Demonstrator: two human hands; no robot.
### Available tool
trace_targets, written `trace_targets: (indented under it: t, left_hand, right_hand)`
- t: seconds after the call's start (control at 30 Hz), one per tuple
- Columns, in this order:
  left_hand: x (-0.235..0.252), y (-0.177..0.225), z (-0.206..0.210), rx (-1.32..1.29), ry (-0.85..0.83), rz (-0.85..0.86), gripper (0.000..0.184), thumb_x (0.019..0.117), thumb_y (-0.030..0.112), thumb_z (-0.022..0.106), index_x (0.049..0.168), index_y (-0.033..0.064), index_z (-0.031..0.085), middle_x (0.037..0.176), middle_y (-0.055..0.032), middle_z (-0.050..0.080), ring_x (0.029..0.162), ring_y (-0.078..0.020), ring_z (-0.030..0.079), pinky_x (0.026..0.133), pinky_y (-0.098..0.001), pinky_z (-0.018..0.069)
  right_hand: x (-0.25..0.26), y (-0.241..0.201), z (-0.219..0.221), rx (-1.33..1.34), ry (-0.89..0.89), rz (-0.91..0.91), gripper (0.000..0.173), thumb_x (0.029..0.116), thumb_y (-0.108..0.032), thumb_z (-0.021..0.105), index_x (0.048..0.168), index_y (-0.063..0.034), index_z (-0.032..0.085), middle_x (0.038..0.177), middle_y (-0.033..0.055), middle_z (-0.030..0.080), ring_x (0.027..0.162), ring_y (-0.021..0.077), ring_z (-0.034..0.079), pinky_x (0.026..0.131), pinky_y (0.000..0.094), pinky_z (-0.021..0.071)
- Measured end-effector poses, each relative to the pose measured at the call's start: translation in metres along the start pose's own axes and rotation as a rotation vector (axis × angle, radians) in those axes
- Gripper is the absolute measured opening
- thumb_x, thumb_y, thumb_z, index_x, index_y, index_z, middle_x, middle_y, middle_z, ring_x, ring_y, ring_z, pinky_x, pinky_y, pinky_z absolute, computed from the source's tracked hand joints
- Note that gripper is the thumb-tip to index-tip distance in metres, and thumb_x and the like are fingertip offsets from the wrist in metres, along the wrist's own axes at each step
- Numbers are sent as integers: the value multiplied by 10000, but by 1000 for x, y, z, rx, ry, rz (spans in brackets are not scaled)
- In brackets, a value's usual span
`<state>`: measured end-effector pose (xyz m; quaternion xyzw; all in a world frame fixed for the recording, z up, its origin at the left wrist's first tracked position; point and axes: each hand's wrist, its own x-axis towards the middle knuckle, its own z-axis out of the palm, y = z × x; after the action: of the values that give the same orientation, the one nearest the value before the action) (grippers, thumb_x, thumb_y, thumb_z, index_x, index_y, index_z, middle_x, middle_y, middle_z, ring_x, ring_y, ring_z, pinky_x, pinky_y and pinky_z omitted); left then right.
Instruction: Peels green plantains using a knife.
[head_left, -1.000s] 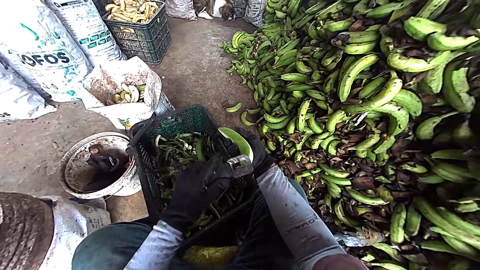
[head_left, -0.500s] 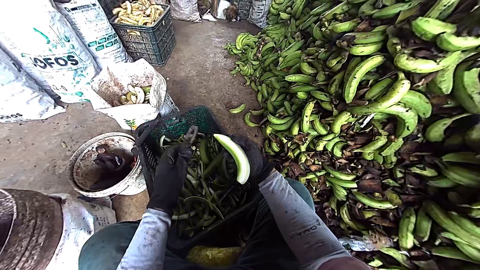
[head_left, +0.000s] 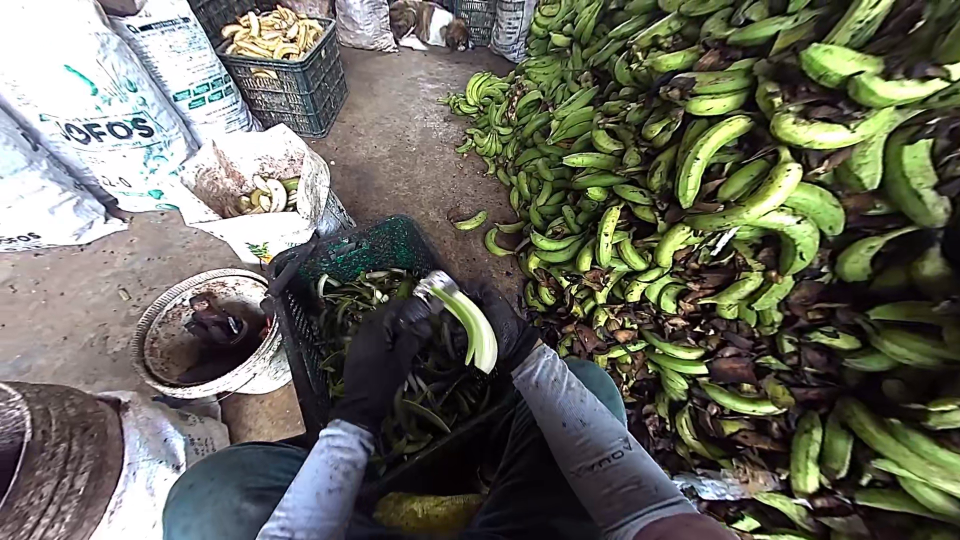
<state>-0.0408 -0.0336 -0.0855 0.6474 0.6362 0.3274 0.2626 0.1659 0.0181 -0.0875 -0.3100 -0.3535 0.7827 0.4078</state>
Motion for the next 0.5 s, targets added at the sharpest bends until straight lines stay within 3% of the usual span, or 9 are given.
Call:
trace_targets:
  t: [0.07, 0.1, 0.17, 0.23, 0.33, 0.4, 0.43, 0.5]
  left_hand:
    - [9, -10, -16, -97, 102, -128, 445, 1056, 482, 494, 1318, 144, 618, 1081, -101, 693, 950, -241, 677, 855, -525, 556]
    - [11, -20, -22, -172, 153, -172, 481, 1060, 508, 466, 1346, 141, 585, 1063, -109, 685, 918, -238, 672, 825, -513, 559]
    - [13, -38, -31, -413, 218, -212, 512, 1062, 534, 446, 1403, 161, 529, 1043, -82, 665, 860, -192, 663, 757, -420, 581]
    - [7, -32, -35, -731, 203, -218, 474, 1066, 490, 472, 1420, 177, 511, 1034, -47, 675, 802, -141, 663, 692, -324, 582]
    - [-1, -9, -27, -1122, 83, -279, 320, 1073, 363, 506, 1278, 125, 566, 900, -51, 674, 714, -138, 656, 652, -296, 586]
    - [-8, -2, -24, -1216, 20, -309, 260, 1084, 335, 481, 1108, 123, 629, 693, 3, 584, 543, -69, 560, 510, -212, 515]
    - [-13, -4, -27, -1210, 31, -325, 268, 1086, 327, 476, 1094, 113, 636, 639, 9, 556, 485, -57, 527, 453, -197, 489]
    - [-25, -13, -47, -1121, 156, -309, 261, 1077, 304, 512, 1171, 98, 643, 671, -10, 584, 486, -77, 524, 443, -220, 483]
  right_hand:
    - [-8, -2, 1, -110, -26, -92, 353, 1089, -274, 343, 1131, -112, 654, 846, 11, 680, 703, 64, 644, 639, 229, 575]
    - [-13, -5, 4, -193, 22, -145, 335, 1084, -269, 356, 1152, -127, 652, 848, -11, 672, 702, 46, 632, 636, 216, 567]
    - [-13, -9, 7, -405, 132, -201, 327, 1060, -288, 379, 1221, -169, 638, 928, -44, 676, 779, 21, 631, 691, 212, 559]
    - [-4, -9, 13, -648, 198, -256, 353, 1035, -302, 426, 1291, -177, 634, 1106, -16, 686, 950, 70, 642, 815, 294, 556]
    - [7, 5, 50, -900, 173, -311, 309, 1017, -263, 533, 1279, -171, 669, 1195, 43, 669, 959, 154, 659, 787, 401, 570]
    - [9, 16, 80, -962, 81, -343, 294, 1010, -245, 569, 1257, -130, 679, 1178, 72, 639, 907, 161, 637, 752, 388, 557]
    - [14, 19, 87, -949, 61, -348, 293, 1025, -263, 549, 1248, -136, 689, 1177, 57, 662, 933, 154, 650, 782, 388, 564]
    - [32, 24, 81, -864, 112, -285, 358, 1062, -365, 449, 1273, -184, 675, 1142, 24, 685, 914, 159, 656, 765, 397, 564]
